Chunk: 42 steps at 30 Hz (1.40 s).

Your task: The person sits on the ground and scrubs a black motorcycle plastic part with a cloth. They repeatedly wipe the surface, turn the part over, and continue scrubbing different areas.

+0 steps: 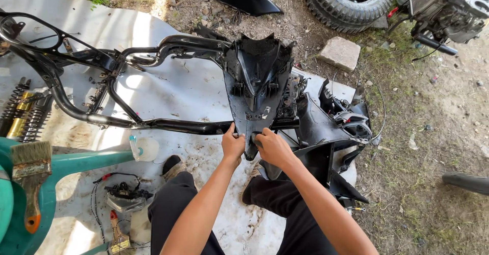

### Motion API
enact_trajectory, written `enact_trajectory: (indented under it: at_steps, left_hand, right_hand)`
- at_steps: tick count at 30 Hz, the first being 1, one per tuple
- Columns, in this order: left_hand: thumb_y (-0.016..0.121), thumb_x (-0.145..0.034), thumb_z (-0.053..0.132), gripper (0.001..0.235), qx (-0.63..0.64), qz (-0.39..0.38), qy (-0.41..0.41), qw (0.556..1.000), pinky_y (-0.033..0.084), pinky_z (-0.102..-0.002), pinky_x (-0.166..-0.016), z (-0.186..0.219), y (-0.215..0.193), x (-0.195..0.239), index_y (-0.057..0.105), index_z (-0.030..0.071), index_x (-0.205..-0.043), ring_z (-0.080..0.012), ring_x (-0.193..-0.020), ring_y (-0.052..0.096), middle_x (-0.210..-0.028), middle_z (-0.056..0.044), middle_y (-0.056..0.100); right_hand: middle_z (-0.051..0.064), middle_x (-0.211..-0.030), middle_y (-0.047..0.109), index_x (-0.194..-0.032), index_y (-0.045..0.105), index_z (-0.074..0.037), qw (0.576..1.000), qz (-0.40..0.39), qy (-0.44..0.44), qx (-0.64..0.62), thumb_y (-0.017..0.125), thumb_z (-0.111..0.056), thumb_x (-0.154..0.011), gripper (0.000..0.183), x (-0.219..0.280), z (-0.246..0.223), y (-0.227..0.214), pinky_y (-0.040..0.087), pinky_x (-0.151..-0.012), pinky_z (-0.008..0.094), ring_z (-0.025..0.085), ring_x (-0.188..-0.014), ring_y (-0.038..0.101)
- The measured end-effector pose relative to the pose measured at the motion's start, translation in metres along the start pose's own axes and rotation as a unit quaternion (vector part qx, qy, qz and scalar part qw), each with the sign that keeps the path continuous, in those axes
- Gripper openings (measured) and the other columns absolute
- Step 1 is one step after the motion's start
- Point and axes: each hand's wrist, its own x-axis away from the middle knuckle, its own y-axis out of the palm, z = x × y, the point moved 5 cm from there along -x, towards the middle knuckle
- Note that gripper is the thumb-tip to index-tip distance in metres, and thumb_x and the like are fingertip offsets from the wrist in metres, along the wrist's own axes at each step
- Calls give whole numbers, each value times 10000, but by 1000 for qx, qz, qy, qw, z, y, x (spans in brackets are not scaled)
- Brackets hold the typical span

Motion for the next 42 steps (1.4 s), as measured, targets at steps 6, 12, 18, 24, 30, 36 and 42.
enact_trajectory:
  at_steps: [6,12,18,24,30,36,42]
  left_hand:
    - [747,-853,154,683,-145,42,3,989,558,-390,-783,4,-5,-1,518,62,-1490,-261,-820,721,-986,-167,751]
    - [715,-848,162,695,-191,100,96,972,515,-454,-965,24,-6,-5,478,13,-1483,-420,-1142,660,-1267,-261,673]
    - [707,-848,171,745,-192,80,41,977,528,-445,-951,21,-3,-7,434,40,-1529,-421,-1127,665,-1246,-276,669]
    - [690,-850,150,718,-161,97,58,980,529,-444,-941,24,-3,-6,453,43,-1519,-412,-1118,675,-1247,-266,679]
    - [701,-859,135,746,-143,66,54,986,544,-411,-944,16,-5,-14,419,47,-1543,-375,-1122,697,-1239,-268,683]
    - [688,-887,98,733,-90,41,41,994,534,-365,-912,17,-6,-8,386,57,-1554,-295,-1056,720,-1254,-235,692]
    - [668,-914,95,728,-115,31,5,993,537,-356,-844,33,-9,-2,358,97,-1573,-262,-956,722,-1241,-221,685]
  right_hand:
    - [164,-1005,617,-999,671,-57,994,76,78,-19,740,-174,-848,203,-16,29,16,543,-745,518,432,-871,661]
    - [160,-1003,631,-996,690,-66,995,71,63,-18,739,-144,-791,224,-26,34,22,551,-757,510,420,-886,668]
    - [128,-968,621,-938,699,-83,1000,-5,-7,-2,743,-162,-790,174,-14,16,10,549,-745,499,379,-879,672]
    - [89,-920,644,-905,727,-117,995,-72,-68,-7,738,-214,-760,176,2,-21,-9,535,-682,497,359,-811,677]
    - [114,-933,661,-954,686,-93,999,8,26,25,700,-240,-854,179,-18,4,17,540,-701,512,386,-817,678]
    - [183,-1018,675,-987,667,-41,980,82,161,87,690,-214,-844,226,-57,47,40,575,-776,494,427,-870,702]
    - [193,-1060,683,-956,688,-24,970,104,196,102,731,-211,-823,234,-106,85,47,588,-804,477,415,-907,716]
